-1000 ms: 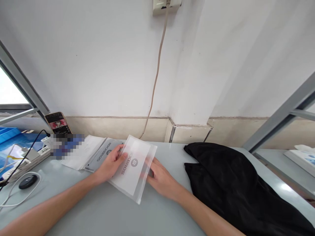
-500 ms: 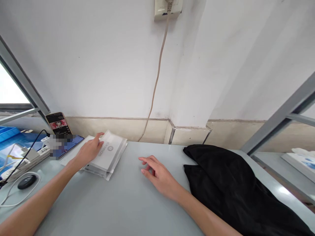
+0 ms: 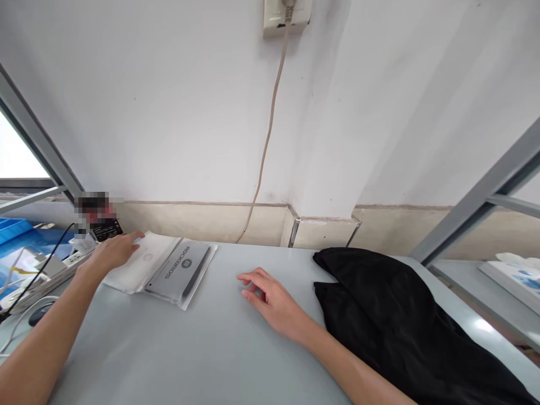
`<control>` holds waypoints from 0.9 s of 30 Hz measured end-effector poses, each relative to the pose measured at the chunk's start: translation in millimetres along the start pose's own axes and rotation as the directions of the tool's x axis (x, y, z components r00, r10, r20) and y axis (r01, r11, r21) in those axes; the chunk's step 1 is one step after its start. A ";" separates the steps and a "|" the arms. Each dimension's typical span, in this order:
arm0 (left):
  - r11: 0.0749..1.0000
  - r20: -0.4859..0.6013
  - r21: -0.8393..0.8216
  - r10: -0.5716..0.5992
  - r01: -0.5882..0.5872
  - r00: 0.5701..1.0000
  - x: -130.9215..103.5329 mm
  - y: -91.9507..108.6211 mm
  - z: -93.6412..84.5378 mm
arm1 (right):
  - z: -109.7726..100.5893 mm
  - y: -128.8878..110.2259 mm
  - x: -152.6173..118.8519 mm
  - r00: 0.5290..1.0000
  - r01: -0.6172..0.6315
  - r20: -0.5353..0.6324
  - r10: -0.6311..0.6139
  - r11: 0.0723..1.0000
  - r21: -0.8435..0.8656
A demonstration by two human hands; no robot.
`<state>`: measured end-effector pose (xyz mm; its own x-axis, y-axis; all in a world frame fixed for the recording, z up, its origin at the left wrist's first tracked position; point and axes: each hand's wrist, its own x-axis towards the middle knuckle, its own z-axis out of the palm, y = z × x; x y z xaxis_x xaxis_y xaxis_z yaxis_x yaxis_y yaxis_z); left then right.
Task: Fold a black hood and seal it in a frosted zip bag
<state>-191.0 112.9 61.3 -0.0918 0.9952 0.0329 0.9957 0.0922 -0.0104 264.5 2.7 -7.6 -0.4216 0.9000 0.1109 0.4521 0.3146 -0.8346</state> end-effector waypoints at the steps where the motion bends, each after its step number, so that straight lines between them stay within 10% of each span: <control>1: 0.999 0.006 0.035 -0.011 0.011 1.000 -0.7 0.8 1.2 | -5.1 -4.3 -0.2 1.000 0.011 -0.003 -0.011 1.000 -0.024; 8: 0.988 -0.018 0.156 -0.015 0.017 1.000 -4.3 9.5 2.4 | -104.6 -21.3 -17.7 0.968 -0.093 -0.250 -0.011 0.912 -0.400; 16: 0.991 -0.135 0.135 0.028 -0.010 0.990 -10.9 36.4 -3.9 | -223.7 75.7 -56.1 0.933 -0.302 -0.355 0.051 0.646 -0.701; 27: 0.843 -0.144 -0.287 0.432 -0.455 0.890 -20.9 93.6 24.2 | -204.8 106.4 -46.8 0.973 -0.168 -0.230 -0.029 0.599 -0.783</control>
<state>-96.2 101.5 35.5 0.3502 0.9214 0.1683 0.8848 -0.3844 0.2635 493.3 55.9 8.9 -0.2421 0.9359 0.2560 0.9569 0.2739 -0.0964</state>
